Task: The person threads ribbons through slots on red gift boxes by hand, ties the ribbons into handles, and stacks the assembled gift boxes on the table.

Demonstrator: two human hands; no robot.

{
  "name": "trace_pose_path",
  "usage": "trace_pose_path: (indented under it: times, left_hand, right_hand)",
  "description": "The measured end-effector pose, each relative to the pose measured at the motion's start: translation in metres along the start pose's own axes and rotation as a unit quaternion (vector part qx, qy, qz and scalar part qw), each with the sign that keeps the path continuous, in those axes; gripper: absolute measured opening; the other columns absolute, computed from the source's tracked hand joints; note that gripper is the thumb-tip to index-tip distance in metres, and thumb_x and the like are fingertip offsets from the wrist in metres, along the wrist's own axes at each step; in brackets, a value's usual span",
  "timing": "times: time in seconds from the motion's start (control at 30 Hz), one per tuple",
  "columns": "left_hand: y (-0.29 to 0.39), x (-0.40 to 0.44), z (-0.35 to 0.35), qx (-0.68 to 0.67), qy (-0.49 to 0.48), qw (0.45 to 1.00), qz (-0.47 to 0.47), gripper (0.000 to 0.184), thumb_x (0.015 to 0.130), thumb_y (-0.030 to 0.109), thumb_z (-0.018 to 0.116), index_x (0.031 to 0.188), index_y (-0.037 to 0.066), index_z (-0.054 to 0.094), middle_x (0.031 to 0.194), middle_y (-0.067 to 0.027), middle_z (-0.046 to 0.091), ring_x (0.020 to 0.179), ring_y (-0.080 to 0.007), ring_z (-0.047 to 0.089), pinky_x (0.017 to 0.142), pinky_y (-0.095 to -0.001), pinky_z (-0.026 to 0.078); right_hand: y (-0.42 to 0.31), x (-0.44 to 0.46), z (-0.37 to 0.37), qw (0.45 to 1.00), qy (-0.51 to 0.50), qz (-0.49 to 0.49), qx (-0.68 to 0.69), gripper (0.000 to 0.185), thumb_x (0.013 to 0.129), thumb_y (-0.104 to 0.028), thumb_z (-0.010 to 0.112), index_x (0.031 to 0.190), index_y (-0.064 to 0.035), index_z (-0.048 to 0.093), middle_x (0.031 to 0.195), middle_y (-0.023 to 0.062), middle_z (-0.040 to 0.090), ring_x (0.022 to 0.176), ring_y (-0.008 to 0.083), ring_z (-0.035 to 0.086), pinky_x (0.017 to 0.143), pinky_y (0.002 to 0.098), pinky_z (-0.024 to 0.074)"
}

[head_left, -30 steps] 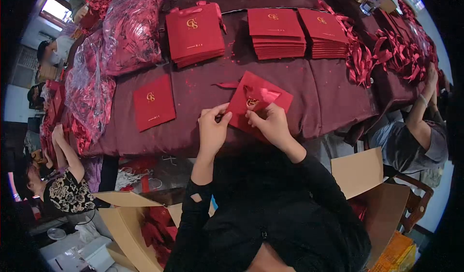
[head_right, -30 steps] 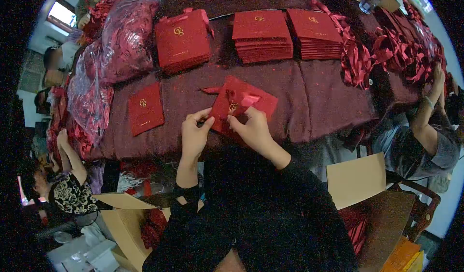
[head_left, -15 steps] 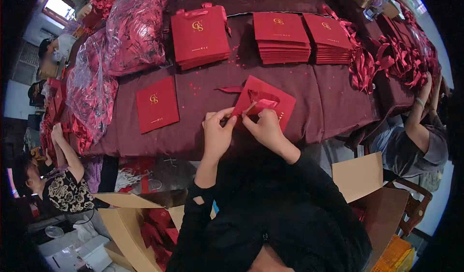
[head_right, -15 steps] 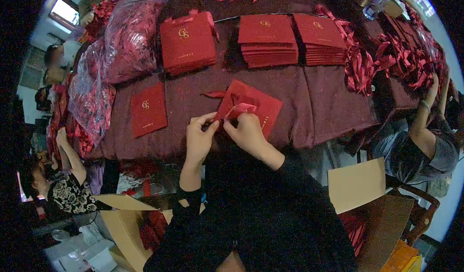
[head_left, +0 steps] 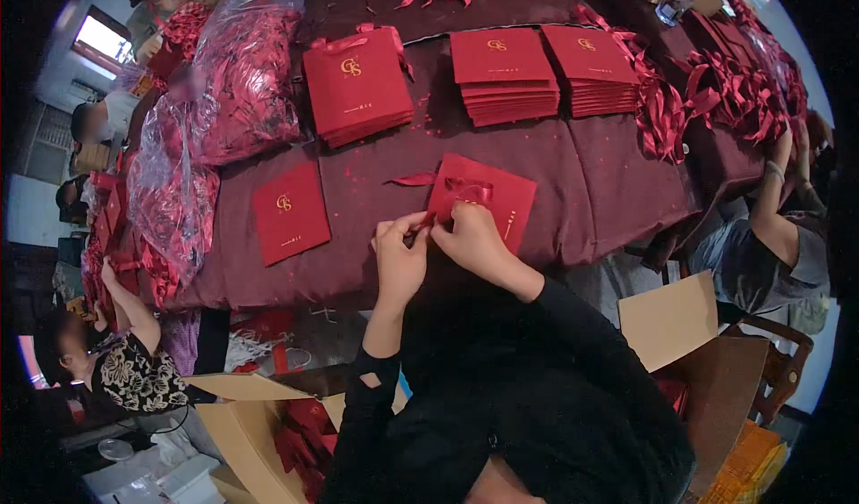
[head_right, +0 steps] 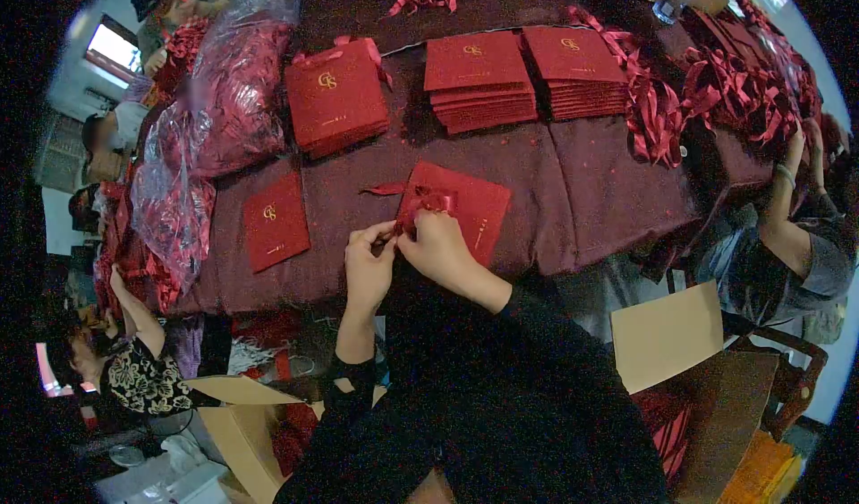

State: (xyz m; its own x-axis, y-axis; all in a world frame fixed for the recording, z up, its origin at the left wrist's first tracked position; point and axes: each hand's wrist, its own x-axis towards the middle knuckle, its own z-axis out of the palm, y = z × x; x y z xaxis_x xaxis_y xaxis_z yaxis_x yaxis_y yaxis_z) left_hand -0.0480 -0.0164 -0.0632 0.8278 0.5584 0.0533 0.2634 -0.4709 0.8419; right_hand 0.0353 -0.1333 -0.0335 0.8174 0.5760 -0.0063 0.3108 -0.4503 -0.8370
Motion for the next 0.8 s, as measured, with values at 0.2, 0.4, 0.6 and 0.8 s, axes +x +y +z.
trace_pose_path:
  times: [0.2, 0.4, 0.6, 0.8]
  left_hand:
    - [-0.004, -0.002, 0.000, -0.018, -0.011, 1.000, -0.015, 0.023, 0.080, 0.008, 0.066, 0.103, 0.008, 0.068, 0.088, -0.0104, 0.063, 0.084, -0.0222, 0.058, 0.082, -0.0344, 0.043]
    - [0.007, 0.011, -0.031, 0.013, -0.178, 0.983, -0.035, 0.026, 0.089, 0.006, 0.057, 0.113, 0.008, 0.065, 0.104, -0.0128, 0.063, 0.098, -0.0267, 0.056, 0.090, -0.0363, 0.043]
    - [0.013, 0.023, -0.040, 0.070, -0.206, 0.967, 0.134, 0.025, 0.086, 0.007, 0.060, 0.110, 0.005, 0.065, 0.099, -0.0100, 0.056, 0.097, -0.0276, 0.049, 0.087, -0.0377, 0.042]
    - [0.002, 0.029, -0.029, 0.078, -0.191, 0.963, 0.175, 0.017, 0.081, 0.003, 0.059, 0.097, -0.001, 0.062, 0.100, -0.0106, 0.056, 0.098, -0.0292, 0.048, 0.086, -0.0369, 0.042]
  right_hand:
    - [0.019, 0.014, 0.002, 0.998, -0.034, -0.058, 0.013, 0.024, 0.075, -0.016, 0.065, 0.076, 0.0068, 0.057, 0.074, 0.0274, 0.060, 0.072, 0.0416, 0.062, 0.061, 0.0458, 0.0484]
    - [0.032, -0.001, -0.010, 0.980, -0.106, -0.120, 0.121, 0.012, 0.082, -0.003, 0.063, 0.091, -0.0033, 0.055, 0.084, 0.0154, 0.061, 0.087, 0.0314, 0.061, 0.073, 0.0367, 0.0469]
    - [0.030, -0.001, -0.008, 0.978, -0.102, -0.112, 0.142, 0.011, 0.082, 0.003, 0.062, 0.084, -0.0019, 0.052, 0.076, 0.0069, 0.056, 0.075, 0.0158, 0.056, 0.067, 0.0301, 0.0444]
    - [0.030, 0.002, -0.009, 0.978, -0.084, -0.136, 0.133, 0.014, 0.081, 0.001, 0.065, 0.086, -0.0011, 0.053, 0.083, 0.0060, 0.057, 0.074, 0.0142, 0.058, 0.065, 0.0275, 0.0454]
